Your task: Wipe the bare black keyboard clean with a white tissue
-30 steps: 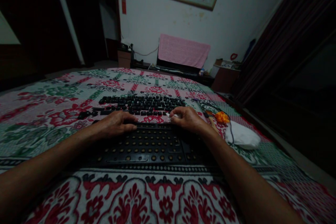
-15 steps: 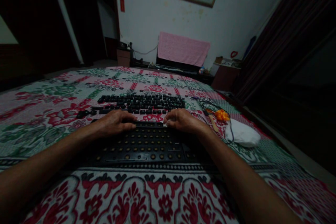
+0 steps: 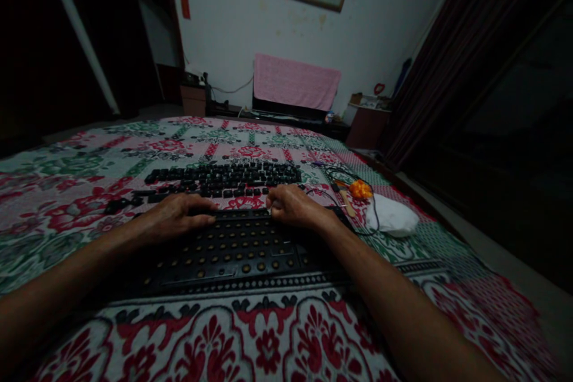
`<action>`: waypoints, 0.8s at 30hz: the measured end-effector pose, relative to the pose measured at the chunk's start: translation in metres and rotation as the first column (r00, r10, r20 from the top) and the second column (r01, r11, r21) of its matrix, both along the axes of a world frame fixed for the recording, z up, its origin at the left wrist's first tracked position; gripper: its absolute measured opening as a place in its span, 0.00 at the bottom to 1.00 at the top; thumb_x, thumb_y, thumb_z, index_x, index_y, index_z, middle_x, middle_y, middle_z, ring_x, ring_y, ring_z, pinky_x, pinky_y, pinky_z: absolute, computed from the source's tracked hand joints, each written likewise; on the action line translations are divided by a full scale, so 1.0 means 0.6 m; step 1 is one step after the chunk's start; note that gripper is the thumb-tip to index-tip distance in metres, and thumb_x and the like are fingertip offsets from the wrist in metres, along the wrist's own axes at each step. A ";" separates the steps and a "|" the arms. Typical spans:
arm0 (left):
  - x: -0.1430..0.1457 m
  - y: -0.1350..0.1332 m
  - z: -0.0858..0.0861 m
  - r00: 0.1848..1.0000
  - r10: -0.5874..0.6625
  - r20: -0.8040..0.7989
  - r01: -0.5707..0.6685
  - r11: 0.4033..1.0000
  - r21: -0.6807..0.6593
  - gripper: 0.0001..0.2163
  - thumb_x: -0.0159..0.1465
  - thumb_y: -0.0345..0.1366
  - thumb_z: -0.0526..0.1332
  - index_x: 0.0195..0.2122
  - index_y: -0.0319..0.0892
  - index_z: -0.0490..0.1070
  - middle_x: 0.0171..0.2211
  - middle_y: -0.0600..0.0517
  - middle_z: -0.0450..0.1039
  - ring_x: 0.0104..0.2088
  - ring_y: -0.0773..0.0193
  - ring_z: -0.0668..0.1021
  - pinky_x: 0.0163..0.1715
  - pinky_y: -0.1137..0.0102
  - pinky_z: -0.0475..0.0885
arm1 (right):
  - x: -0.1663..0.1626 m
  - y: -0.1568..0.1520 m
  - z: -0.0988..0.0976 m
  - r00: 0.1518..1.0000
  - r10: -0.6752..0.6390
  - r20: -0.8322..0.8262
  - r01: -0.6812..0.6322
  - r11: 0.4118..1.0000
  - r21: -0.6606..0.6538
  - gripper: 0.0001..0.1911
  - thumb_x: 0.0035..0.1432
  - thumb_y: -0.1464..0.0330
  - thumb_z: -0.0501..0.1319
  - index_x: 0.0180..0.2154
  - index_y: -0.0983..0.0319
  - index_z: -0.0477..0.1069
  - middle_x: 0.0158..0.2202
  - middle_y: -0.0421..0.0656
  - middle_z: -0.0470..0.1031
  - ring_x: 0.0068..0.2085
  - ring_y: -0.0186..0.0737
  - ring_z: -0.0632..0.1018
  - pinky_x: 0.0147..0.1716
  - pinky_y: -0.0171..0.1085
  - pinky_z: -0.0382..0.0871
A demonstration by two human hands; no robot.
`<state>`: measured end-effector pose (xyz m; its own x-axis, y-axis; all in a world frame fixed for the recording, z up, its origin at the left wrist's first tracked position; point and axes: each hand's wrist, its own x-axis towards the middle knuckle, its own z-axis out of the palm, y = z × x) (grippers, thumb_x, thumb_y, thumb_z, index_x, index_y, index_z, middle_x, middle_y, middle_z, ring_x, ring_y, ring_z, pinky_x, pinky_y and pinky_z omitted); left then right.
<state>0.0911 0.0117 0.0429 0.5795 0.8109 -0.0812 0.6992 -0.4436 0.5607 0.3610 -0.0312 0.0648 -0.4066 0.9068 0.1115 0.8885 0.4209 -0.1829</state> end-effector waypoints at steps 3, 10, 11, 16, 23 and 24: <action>0.000 -0.001 0.001 1.000 0.012 0.004 -0.012 1.000 -0.002 0.24 0.54 0.54 0.55 0.45 0.46 0.73 0.42 0.53 0.76 0.42 0.56 0.76 0.40 0.70 0.70 | 0.020 -0.003 0.006 0.998 -0.049 -0.038 0.049 0.999 0.003 0.12 0.47 0.76 0.56 0.34 0.63 0.74 0.32 0.44 0.76 0.33 0.37 0.74 0.32 0.30 0.61; -0.001 -0.001 0.000 1.000 -0.008 -0.014 0.008 1.000 0.025 0.21 0.55 0.51 0.54 0.44 0.47 0.73 0.41 0.56 0.76 0.42 0.59 0.76 0.40 0.74 0.70 | 0.037 0.002 0.006 0.978 -0.055 -0.203 0.060 0.998 0.016 0.11 0.51 0.73 0.58 0.38 0.63 0.74 0.38 0.44 0.75 0.38 0.37 0.74 0.37 0.32 0.63; -0.001 -0.001 0.000 1.000 -0.005 -0.012 0.006 1.000 0.028 0.21 0.55 0.51 0.54 0.44 0.47 0.73 0.41 0.56 0.76 0.42 0.59 0.76 0.40 0.74 0.70 | 0.033 0.003 0.003 0.976 -0.010 -0.216 0.014 1.000 0.017 0.11 0.50 0.73 0.59 0.38 0.63 0.74 0.39 0.44 0.74 0.39 0.36 0.74 0.38 0.32 0.64; -0.001 0.000 -0.002 1.000 0.003 -0.013 -0.002 0.999 0.035 0.22 0.54 0.52 0.54 0.44 0.47 0.73 0.40 0.56 0.77 0.41 0.59 0.76 0.39 0.74 0.70 | 0.013 0.005 -0.016 0.966 0.119 -0.230 -0.113 0.993 0.041 0.12 0.51 0.73 0.59 0.40 0.62 0.74 0.38 0.42 0.75 0.38 0.35 0.74 0.39 0.32 0.64; 0.000 -0.002 0.001 1.000 0.010 -0.003 -0.010 1.000 0.028 0.22 0.54 0.51 0.54 0.45 0.46 0.73 0.42 0.54 0.76 0.42 0.58 0.76 0.42 0.71 0.69 | 0.025 0.001 0.011 0.996 0.083 -0.013 -0.084 0.996 -0.031 0.13 0.48 0.77 0.58 0.35 0.62 0.76 0.34 0.43 0.77 0.35 0.36 0.75 0.35 0.29 0.64; 0.000 -0.003 0.001 1.000 0.009 -0.007 -0.009 0.999 0.033 0.22 0.54 0.51 0.54 0.44 0.45 0.73 0.42 0.54 0.76 0.42 0.58 0.76 0.42 0.72 0.69 | 0.031 0.001 0.017 0.998 0.067 0.002 -0.067 0.996 -0.063 0.13 0.47 0.77 0.58 0.35 0.62 0.76 0.34 0.43 0.77 0.35 0.36 0.75 0.34 0.29 0.64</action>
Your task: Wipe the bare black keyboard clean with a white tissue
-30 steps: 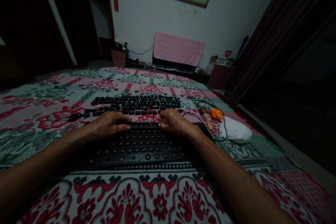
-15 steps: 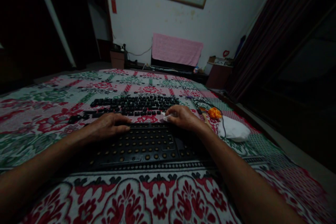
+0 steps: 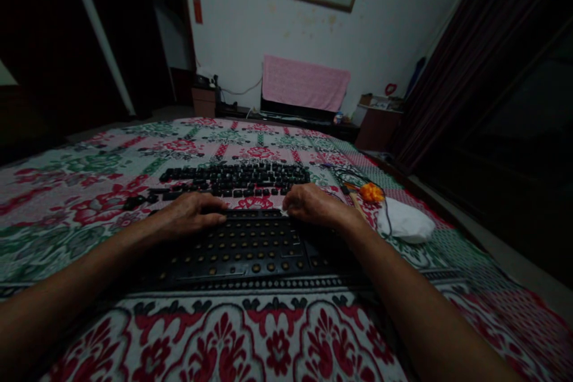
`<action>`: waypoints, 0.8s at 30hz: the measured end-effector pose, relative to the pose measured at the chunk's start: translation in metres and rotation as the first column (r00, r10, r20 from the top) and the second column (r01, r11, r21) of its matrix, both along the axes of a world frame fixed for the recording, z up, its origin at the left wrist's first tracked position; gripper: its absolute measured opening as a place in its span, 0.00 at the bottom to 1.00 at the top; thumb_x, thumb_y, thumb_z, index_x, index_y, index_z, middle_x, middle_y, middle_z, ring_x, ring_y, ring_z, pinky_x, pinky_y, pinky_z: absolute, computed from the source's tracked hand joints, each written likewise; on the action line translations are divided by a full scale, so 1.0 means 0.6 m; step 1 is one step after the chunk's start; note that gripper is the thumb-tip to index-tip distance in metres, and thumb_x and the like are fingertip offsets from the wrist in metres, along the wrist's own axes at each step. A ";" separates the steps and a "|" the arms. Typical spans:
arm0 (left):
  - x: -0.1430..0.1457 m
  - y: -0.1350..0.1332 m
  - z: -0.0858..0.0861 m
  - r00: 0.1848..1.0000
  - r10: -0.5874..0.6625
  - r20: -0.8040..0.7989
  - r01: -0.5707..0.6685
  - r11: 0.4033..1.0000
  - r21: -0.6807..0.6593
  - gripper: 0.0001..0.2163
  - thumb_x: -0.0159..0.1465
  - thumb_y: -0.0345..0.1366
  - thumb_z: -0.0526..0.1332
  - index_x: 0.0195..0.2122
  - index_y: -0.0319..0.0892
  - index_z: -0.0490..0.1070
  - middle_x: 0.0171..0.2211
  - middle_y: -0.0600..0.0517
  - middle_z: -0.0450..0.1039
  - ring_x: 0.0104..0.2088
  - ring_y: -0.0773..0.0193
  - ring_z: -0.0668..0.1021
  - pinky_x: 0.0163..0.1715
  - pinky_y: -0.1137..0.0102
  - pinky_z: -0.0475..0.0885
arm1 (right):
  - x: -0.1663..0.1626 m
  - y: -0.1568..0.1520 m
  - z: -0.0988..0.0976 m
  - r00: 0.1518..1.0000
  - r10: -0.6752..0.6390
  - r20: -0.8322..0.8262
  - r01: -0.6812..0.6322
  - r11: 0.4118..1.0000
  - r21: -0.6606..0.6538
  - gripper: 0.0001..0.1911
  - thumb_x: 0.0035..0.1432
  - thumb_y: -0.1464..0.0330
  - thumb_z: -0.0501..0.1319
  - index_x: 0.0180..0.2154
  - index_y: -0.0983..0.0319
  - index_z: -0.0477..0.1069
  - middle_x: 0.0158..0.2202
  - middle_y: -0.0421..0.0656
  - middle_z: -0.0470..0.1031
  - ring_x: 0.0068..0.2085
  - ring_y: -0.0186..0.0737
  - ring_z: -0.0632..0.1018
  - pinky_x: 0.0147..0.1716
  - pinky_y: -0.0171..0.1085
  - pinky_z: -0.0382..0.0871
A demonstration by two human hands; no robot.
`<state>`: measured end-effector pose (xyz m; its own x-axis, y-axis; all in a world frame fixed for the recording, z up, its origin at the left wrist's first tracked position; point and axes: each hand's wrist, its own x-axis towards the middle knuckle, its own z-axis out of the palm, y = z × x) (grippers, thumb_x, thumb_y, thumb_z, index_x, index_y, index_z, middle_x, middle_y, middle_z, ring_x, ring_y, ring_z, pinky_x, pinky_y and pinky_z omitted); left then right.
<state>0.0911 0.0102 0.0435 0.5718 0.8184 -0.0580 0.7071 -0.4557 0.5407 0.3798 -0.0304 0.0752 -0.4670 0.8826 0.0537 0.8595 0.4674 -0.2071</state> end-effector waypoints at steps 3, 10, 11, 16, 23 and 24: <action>0.000 -0.001 0.001 1.000 0.000 0.001 0.000 1.000 -0.003 0.22 0.54 0.51 0.54 0.44 0.46 0.73 0.41 0.54 0.76 0.42 0.58 0.76 0.40 0.73 0.69 | 0.017 0.001 0.012 0.999 -0.045 -0.015 0.045 0.997 -0.056 0.11 0.48 0.74 0.59 0.36 0.62 0.76 0.34 0.41 0.77 0.34 0.35 0.75 0.34 0.29 0.64; 0.000 0.001 0.000 1.000 -0.014 0.010 0.015 1.000 -0.011 0.21 0.54 0.52 0.54 0.43 0.46 0.73 0.39 0.55 0.76 0.40 0.59 0.76 0.39 0.73 0.69 | -0.003 0.005 -0.015 0.977 0.027 -0.213 -0.005 0.995 0.104 0.10 0.51 0.72 0.60 0.38 0.62 0.74 0.37 0.42 0.75 0.38 0.34 0.74 0.38 0.31 0.63; -0.001 0.002 -0.001 1.000 -0.016 0.014 0.016 1.000 -0.015 0.21 0.54 0.52 0.55 0.44 0.46 0.73 0.40 0.54 0.76 0.40 0.59 0.76 0.39 0.73 0.69 | -0.009 0.006 -0.022 0.975 0.055 -0.216 -0.030 0.993 0.115 0.10 0.51 0.72 0.60 0.37 0.62 0.74 0.37 0.42 0.75 0.37 0.34 0.74 0.38 0.31 0.63; -0.002 0.006 -0.006 0.999 0.001 0.038 0.000 0.999 -0.041 0.24 0.53 0.53 0.55 0.45 0.45 0.73 0.41 0.53 0.76 0.42 0.57 0.75 0.41 0.71 0.69 | -0.023 0.007 -0.033 0.993 0.073 -0.089 -0.061 0.988 0.139 0.11 0.51 0.74 0.58 0.37 0.62 0.74 0.36 0.44 0.74 0.36 0.36 0.74 0.37 0.32 0.63; 0.003 -0.004 0.003 1.000 0.013 0.022 -0.012 1.000 -0.023 0.21 0.54 0.51 0.55 0.44 0.46 0.73 0.41 0.55 0.76 0.41 0.59 0.76 0.40 0.73 0.69 | 0.005 -0.003 0.001 0.996 -0.060 -0.072 0.056 0.997 -0.048 0.10 0.50 0.73 0.59 0.37 0.62 0.74 0.35 0.42 0.76 0.36 0.36 0.75 0.34 0.30 0.64; 0.003 -0.005 0.004 1.000 0.014 0.017 -0.014 1.000 -0.020 0.21 0.54 0.51 0.55 0.44 0.46 0.73 0.41 0.54 0.76 0.41 0.59 0.76 0.40 0.73 0.69 | 0.009 -0.003 0.003 0.993 -0.071 -0.097 0.065 0.996 -0.064 0.10 0.50 0.72 0.59 0.37 0.62 0.74 0.35 0.42 0.76 0.36 0.36 0.75 0.34 0.30 0.64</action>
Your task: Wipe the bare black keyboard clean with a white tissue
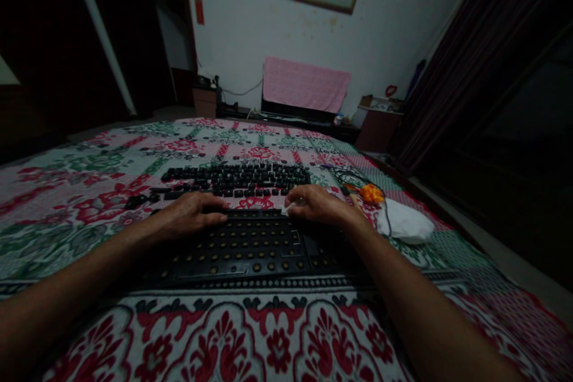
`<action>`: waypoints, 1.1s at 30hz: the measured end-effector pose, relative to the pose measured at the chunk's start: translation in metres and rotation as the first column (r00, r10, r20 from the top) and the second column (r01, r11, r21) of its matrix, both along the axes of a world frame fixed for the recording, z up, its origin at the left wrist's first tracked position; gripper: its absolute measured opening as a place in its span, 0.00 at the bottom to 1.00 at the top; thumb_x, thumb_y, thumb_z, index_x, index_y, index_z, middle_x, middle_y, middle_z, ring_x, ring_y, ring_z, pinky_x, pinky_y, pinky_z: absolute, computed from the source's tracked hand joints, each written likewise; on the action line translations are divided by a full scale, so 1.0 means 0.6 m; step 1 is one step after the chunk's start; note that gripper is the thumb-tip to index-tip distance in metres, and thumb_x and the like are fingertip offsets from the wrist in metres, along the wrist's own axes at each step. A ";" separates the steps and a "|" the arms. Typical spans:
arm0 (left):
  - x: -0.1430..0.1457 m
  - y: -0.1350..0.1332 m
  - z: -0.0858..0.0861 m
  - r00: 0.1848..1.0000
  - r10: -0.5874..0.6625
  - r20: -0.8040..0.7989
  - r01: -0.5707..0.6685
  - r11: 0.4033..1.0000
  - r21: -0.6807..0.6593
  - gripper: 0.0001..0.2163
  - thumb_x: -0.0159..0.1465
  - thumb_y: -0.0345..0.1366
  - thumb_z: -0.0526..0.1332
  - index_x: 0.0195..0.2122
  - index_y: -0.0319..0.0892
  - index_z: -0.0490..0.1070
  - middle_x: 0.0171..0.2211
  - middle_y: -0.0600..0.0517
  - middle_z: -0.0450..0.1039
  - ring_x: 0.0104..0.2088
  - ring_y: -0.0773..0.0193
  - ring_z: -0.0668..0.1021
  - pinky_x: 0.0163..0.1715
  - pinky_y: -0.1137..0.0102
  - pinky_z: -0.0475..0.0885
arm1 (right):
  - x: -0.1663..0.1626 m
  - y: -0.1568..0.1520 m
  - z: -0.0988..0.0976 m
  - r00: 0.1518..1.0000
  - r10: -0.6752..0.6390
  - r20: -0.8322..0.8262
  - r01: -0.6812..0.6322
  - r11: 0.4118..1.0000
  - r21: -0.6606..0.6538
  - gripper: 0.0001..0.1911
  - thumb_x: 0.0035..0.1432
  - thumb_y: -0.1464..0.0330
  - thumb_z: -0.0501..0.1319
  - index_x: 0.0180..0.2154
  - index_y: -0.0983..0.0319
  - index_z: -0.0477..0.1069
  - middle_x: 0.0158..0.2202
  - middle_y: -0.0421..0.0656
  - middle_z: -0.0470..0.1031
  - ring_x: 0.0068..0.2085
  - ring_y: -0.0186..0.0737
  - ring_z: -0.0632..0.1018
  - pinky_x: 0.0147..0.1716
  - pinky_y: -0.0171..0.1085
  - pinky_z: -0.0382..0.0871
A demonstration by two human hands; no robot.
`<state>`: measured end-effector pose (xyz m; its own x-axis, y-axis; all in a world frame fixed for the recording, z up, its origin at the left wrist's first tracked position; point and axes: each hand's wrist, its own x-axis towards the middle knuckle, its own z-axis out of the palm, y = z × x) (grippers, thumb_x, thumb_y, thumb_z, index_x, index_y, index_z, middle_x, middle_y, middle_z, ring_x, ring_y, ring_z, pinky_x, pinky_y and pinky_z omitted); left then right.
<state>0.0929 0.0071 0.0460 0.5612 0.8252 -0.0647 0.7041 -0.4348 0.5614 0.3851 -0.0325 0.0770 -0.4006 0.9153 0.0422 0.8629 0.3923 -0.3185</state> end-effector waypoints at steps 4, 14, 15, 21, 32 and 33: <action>-0.001 0.002 -0.001 1.000 -0.001 -0.010 0.001 1.000 0.000 0.21 0.54 0.50 0.55 0.44 0.46 0.73 0.40 0.55 0.76 0.41 0.59 0.76 0.40 0.73 0.69 | -0.002 0.003 -0.008 0.996 0.014 -0.093 -0.007 0.997 0.074 0.09 0.52 0.70 0.59 0.37 0.63 0.74 0.36 0.42 0.76 0.37 0.36 0.75 0.37 0.31 0.64; -0.002 0.004 -0.003 1.000 -0.009 0.010 0.009 1.000 -0.024 0.22 0.54 0.51 0.55 0.44 0.46 0.73 0.41 0.53 0.76 0.41 0.58 0.75 0.40 0.71 0.69 | -0.026 -0.008 -0.006 0.984 0.179 0.022 -0.181 0.979 0.089 0.17 0.49 0.78 0.57 0.41 0.62 0.74 0.38 0.44 0.74 0.39 0.36 0.74 0.41 0.33 0.65; -0.002 0.003 -0.001 1.000 -0.008 0.010 0.009 1.000 -0.023 0.22 0.54 0.51 0.55 0.44 0.46 0.73 0.40 0.53 0.76 0.41 0.58 0.75 0.40 0.71 0.69 | -0.025 -0.010 -0.003 0.986 0.163 0.030 -0.165 0.983 0.086 0.17 0.49 0.78 0.57 0.41 0.62 0.74 0.38 0.44 0.74 0.38 0.36 0.74 0.41 0.32 0.65; -0.002 0.002 0.000 1.000 -0.010 -0.003 0.010 1.000 0.010 0.22 0.54 0.51 0.55 0.44 0.46 0.73 0.40 0.54 0.76 0.41 0.58 0.76 0.41 0.71 0.69 | -0.008 -0.007 0.010 0.996 0.053 0.072 -0.053 0.999 0.003 0.15 0.47 0.77 0.58 0.37 0.64 0.76 0.36 0.44 0.77 0.36 0.37 0.75 0.36 0.30 0.66; 0.002 0.001 0.003 1.000 -0.016 -0.017 0.016 1.000 0.012 0.21 0.54 0.50 0.55 0.43 0.46 0.74 0.41 0.54 0.76 0.41 0.58 0.76 0.40 0.72 0.69 | -0.031 -0.002 -0.018 0.991 0.128 -0.048 -0.119 0.980 0.160 0.12 0.53 0.71 0.58 0.40 0.63 0.74 0.36 0.45 0.75 0.37 0.36 0.74 0.38 0.32 0.64; 0.001 0.002 0.002 1.000 -0.019 -0.010 0.019 1.000 0.004 0.21 0.54 0.51 0.55 0.43 0.46 0.74 0.40 0.54 0.76 0.41 0.58 0.76 0.40 0.72 0.69 | -0.035 -0.003 -0.020 0.990 0.141 -0.030 -0.134 0.977 0.163 0.12 0.53 0.72 0.58 0.40 0.63 0.74 0.36 0.45 0.75 0.36 0.36 0.73 0.37 0.32 0.63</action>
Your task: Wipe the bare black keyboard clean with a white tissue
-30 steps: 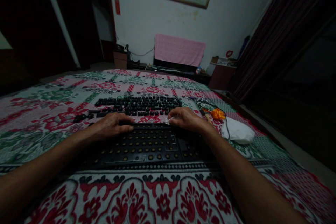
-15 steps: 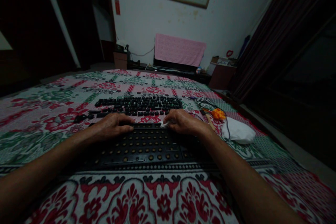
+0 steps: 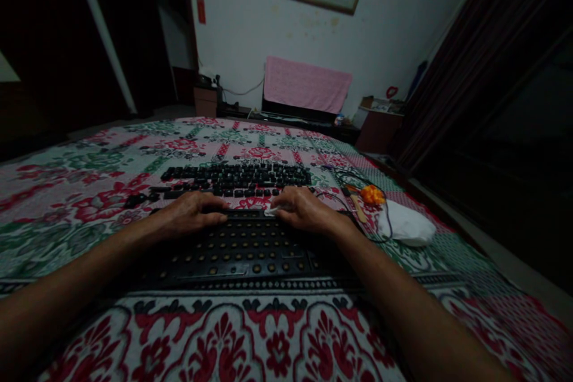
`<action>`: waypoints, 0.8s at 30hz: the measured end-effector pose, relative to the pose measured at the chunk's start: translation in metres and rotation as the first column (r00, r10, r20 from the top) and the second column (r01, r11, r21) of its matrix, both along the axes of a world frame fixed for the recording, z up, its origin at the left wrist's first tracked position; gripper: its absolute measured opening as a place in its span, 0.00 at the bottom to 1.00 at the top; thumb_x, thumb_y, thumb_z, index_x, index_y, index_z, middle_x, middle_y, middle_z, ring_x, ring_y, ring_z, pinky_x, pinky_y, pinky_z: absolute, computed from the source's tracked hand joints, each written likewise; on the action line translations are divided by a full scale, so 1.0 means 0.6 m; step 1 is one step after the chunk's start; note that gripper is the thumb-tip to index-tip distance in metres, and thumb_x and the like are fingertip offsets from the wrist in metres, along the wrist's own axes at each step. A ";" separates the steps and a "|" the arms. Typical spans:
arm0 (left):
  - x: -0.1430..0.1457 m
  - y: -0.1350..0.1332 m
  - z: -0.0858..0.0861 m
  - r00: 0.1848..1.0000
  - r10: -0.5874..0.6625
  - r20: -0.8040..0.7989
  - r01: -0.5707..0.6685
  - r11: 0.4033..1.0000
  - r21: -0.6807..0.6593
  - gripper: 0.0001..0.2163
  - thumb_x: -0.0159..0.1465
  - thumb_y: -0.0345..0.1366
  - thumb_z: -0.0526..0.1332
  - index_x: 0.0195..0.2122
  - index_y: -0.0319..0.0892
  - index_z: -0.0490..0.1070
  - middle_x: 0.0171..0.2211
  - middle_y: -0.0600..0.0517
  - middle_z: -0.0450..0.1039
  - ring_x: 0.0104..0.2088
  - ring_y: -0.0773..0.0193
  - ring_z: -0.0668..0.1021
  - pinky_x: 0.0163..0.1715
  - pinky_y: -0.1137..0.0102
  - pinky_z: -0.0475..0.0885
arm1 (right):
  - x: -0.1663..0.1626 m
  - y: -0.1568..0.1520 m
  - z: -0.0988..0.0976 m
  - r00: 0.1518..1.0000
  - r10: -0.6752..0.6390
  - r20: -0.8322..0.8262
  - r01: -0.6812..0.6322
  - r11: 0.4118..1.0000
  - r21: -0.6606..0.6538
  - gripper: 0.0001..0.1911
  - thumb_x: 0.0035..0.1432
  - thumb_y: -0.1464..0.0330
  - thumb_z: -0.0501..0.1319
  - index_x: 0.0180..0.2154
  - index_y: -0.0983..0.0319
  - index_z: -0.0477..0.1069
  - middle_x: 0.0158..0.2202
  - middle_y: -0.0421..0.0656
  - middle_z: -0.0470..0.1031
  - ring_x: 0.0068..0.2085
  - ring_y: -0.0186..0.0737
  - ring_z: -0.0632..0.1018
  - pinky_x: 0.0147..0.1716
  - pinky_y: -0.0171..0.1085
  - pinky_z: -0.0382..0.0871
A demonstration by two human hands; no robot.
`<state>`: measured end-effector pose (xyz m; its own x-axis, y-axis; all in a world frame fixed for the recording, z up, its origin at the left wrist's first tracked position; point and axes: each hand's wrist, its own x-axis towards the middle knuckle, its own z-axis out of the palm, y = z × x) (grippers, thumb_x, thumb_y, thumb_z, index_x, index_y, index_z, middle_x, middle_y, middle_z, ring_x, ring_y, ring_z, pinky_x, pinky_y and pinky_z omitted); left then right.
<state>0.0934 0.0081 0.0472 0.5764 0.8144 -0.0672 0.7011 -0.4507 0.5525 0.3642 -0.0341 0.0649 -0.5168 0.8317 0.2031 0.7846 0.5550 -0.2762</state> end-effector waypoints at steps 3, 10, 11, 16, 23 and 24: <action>-0.002 0.001 -0.002 1.000 -0.011 0.013 0.011 1.000 -0.012 0.21 0.54 0.51 0.55 0.43 0.46 0.74 0.40 0.54 0.76 0.41 0.58 0.76 0.40 0.72 0.69 | 0.001 -0.001 0.002 0.998 -0.024 0.056 0.024 1.000 -0.009 0.13 0.51 0.74 0.57 0.39 0.64 0.75 0.34 0.46 0.75 0.35 0.37 0.74 0.36 0.31 0.64; -0.002 -0.001 -0.002 1.000 0.016 0.022 -0.015 1.000 -0.018 0.22 0.53 0.50 0.55 0.44 0.46 0.73 0.42 0.54 0.76 0.43 0.57 0.75 0.42 0.71 0.68 | 0.039 0.005 0.019 0.989 -0.120 0.087 0.133 0.979 -0.156 0.13 0.48 0.75 0.57 0.36 0.64 0.76 0.35 0.44 0.77 0.35 0.37 0.75 0.34 0.30 0.66; -0.002 0.000 -0.002 1.000 0.017 0.023 -0.017 1.000 -0.012 0.22 0.53 0.51 0.55 0.45 0.46 0.73 0.42 0.53 0.75 0.43 0.57 0.75 0.42 0.70 0.68 | 0.041 0.006 0.019 0.990 -0.122 0.075 0.133 0.979 -0.157 0.13 0.49 0.74 0.58 0.37 0.64 0.76 0.35 0.44 0.77 0.35 0.37 0.76 0.34 0.31 0.66; -0.003 0.001 -0.003 1.000 -0.009 -0.002 0.009 1.000 0.013 0.21 0.54 0.50 0.54 0.44 0.47 0.73 0.41 0.54 0.76 0.42 0.58 0.75 0.41 0.71 0.68 | 0.024 0.000 0.014 0.997 -0.073 0.040 0.076 0.994 -0.077 0.13 0.51 0.72 0.57 0.39 0.63 0.75 0.38 0.45 0.76 0.38 0.38 0.75 0.38 0.32 0.65; 0.001 -0.010 0.001 0.999 -0.021 -0.032 0.025 0.990 0.136 0.19 0.57 0.46 0.52 0.44 0.44 0.72 0.42 0.50 0.74 0.43 0.58 0.74 0.43 0.69 0.67 | 0.011 -0.004 0.010 0.993 -0.107 0.042 0.111 0.988 -0.110 0.12 0.52 0.72 0.56 0.39 0.63 0.73 0.36 0.45 0.76 0.35 0.37 0.75 0.35 0.32 0.64; 0.003 -0.012 0.003 0.999 -0.021 -0.033 0.025 0.990 0.137 0.18 0.57 0.45 0.52 0.44 0.43 0.72 0.42 0.50 0.74 0.43 0.58 0.74 0.43 0.69 0.67 | 0.011 -0.003 0.009 0.993 -0.113 0.046 0.117 0.988 -0.105 0.12 0.51 0.72 0.56 0.39 0.63 0.73 0.36 0.45 0.76 0.35 0.38 0.75 0.35 0.32 0.64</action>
<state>0.0950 0.0007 0.0488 0.5945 0.8036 0.0265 0.7055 -0.5372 0.4622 0.3708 -0.0361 0.0705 -0.4227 0.9018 0.0903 0.8530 0.4295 -0.2964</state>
